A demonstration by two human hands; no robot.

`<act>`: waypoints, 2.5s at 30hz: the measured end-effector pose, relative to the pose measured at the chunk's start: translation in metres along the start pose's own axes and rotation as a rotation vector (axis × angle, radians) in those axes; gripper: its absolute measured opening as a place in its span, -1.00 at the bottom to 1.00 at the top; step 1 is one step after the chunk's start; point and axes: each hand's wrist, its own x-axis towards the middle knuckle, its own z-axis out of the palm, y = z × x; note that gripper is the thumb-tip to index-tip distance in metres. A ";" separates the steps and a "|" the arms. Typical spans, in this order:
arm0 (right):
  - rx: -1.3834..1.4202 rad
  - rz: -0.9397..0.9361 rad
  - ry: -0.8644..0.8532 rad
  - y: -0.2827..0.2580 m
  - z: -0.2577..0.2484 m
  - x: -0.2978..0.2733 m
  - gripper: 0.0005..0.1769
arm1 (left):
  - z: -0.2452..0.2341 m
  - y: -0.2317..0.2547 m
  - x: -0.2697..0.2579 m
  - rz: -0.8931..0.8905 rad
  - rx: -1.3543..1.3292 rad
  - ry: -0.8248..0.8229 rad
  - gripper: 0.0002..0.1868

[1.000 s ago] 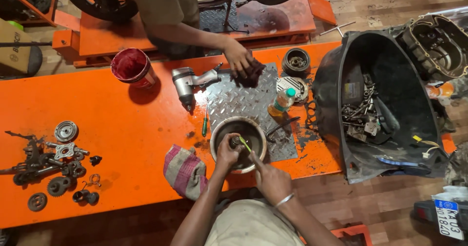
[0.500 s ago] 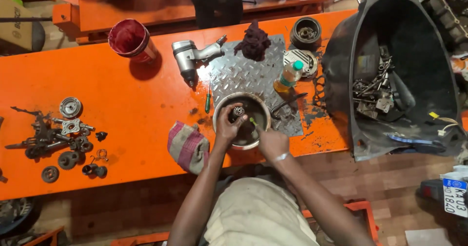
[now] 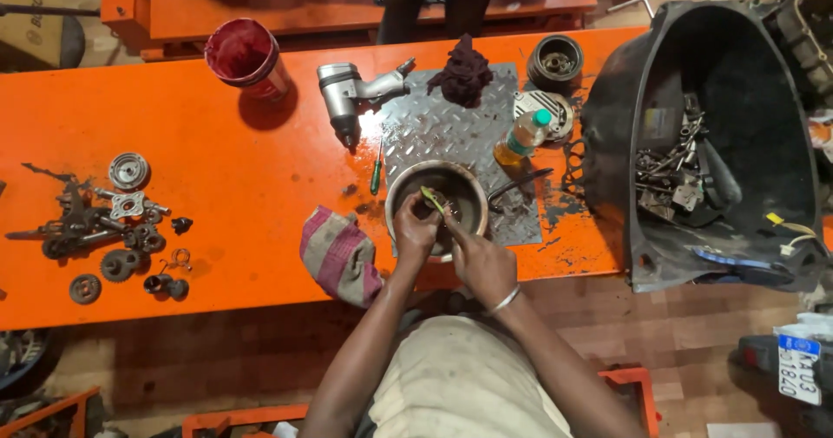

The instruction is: The person cleans various small mechanical parts, including gears and a cylindrical component, by scrubbing them with a toothbrush in a bowl of liquid. They also use a screwdriver to work on a part and wipe their hands with a cloth.

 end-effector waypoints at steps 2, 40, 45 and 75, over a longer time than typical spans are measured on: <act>-0.044 0.011 -0.039 -0.006 -0.006 0.000 -0.30 | -0.010 0.021 0.001 -0.013 -0.041 0.002 -0.48; 0.020 -0.006 0.117 0.003 -0.003 -0.008 -0.20 | 0.014 -0.001 0.035 -0.732 -0.813 -0.295 -0.42; -0.023 0.166 -0.204 0.012 -0.024 0.003 -0.40 | 0.013 -0.022 0.031 -0.944 -0.770 -0.318 -0.22; 0.160 0.179 -0.101 0.014 -0.014 -0.014 -0.43 | 0.058 -0.085 0.037 -0.659 -0.953 -0.185 -0.51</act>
